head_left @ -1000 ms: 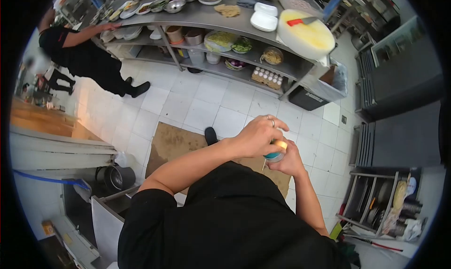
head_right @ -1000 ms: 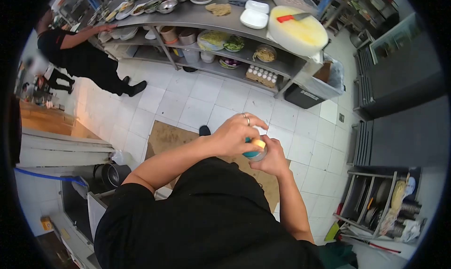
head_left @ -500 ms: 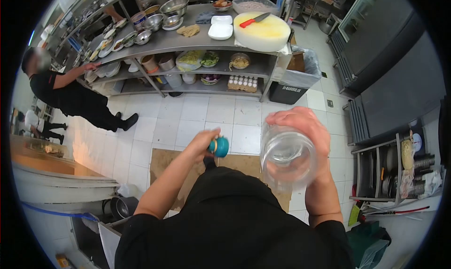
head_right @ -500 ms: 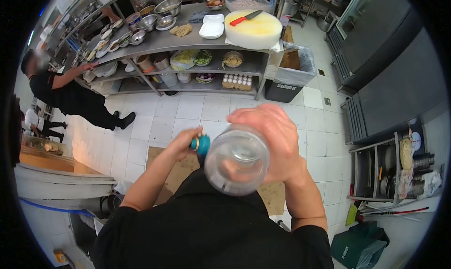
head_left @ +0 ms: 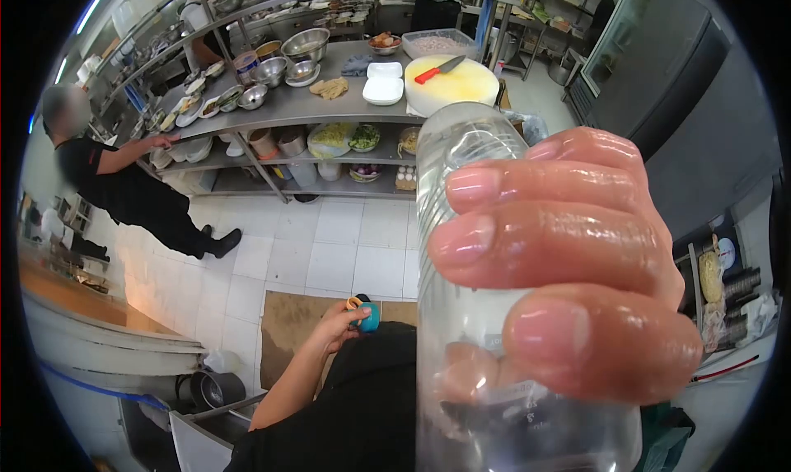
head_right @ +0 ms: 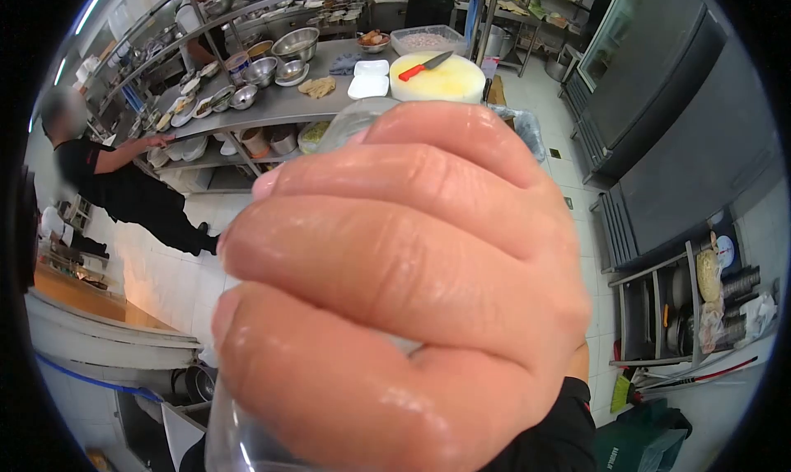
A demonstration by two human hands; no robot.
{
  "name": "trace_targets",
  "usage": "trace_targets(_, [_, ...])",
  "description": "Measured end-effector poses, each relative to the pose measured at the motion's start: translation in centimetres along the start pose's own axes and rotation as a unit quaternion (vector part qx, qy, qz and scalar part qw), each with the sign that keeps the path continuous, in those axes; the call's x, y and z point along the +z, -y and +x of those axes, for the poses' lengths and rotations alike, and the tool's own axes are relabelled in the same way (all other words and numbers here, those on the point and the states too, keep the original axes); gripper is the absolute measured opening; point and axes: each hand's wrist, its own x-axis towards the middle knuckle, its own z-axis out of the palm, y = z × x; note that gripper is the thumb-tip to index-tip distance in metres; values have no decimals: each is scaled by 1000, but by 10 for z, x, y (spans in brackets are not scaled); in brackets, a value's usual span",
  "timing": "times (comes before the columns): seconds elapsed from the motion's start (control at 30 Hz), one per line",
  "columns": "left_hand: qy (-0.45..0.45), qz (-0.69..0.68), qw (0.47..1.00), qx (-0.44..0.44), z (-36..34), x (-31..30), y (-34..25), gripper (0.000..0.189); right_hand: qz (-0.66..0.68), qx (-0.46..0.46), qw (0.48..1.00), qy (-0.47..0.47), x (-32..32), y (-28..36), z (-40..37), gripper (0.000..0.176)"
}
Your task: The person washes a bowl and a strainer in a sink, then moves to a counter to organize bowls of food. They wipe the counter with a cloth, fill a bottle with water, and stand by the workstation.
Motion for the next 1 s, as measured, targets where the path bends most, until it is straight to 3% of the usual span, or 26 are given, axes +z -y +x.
trace_targets(0.37, [9,9,1000,23,-3,-6,-2,58,-44,-8,999,17,-18,13,23,36])
trace_targets(1.0, [7,19,1000,-13,16,10,-6,58,-107,-6,994,31,-48,19,36,37])
